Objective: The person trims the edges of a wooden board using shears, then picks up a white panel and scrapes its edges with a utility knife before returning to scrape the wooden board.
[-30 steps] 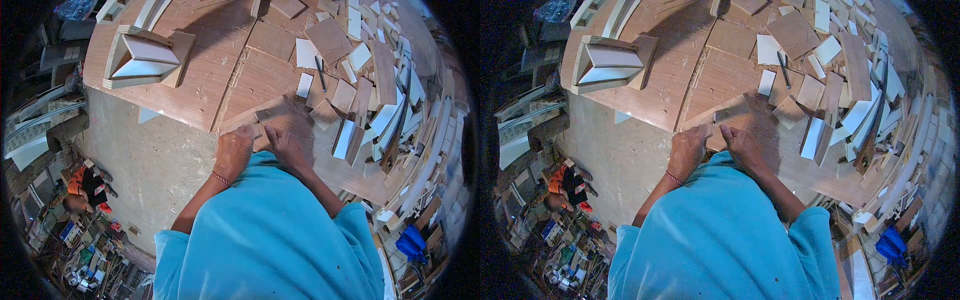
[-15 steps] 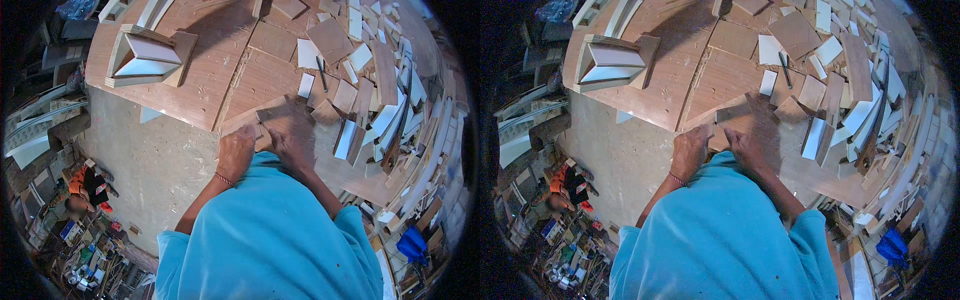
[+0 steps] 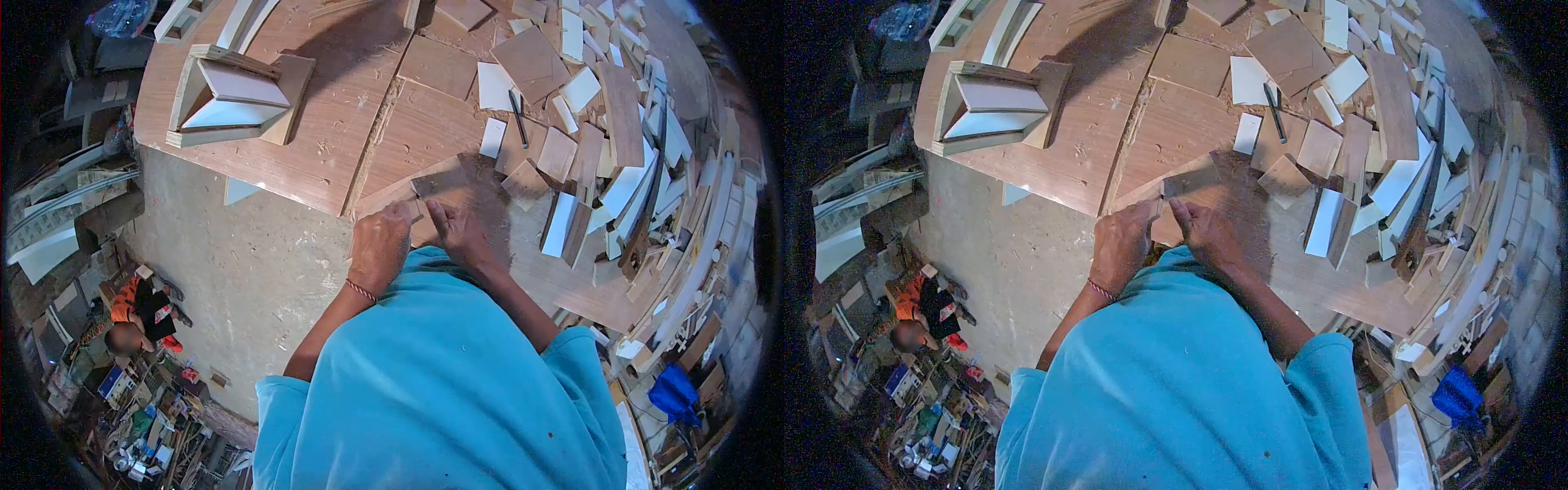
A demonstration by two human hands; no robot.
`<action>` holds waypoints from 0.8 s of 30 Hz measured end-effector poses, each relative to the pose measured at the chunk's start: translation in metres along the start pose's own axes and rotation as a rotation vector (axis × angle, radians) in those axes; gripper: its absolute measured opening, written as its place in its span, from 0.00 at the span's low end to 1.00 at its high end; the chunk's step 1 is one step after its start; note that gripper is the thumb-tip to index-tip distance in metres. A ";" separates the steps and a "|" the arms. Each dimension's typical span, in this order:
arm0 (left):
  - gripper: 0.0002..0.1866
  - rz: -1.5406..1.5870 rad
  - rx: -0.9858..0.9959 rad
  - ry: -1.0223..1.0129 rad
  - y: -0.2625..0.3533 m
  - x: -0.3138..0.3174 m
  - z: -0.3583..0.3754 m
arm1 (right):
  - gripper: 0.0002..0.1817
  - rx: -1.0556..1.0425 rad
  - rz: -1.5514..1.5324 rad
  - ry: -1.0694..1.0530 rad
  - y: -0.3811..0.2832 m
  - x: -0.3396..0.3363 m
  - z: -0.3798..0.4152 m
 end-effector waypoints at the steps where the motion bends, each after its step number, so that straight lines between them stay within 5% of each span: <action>1: 0.06 0.008 0.003 0.016 -0.001 0.000 0.000 | 0.29 -0.006 -0.011 0.000 -0.003 -0.001 0.000; 24: 0.04 -0.013 0.020 0.085 0.006 0.001 0.006 | 0.31 -0.024 0.029 0.008 0.006 0.005 -0.008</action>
Point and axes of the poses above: each hand's wrist, its own z-axis away from the middle knuckle, its own x-axis out of the palm, y = z × x, the point moved 10 cm from there along -z, towards the middle knuckle, and after that the axes turned 9 degrees about -y, right-handed, at the moved point
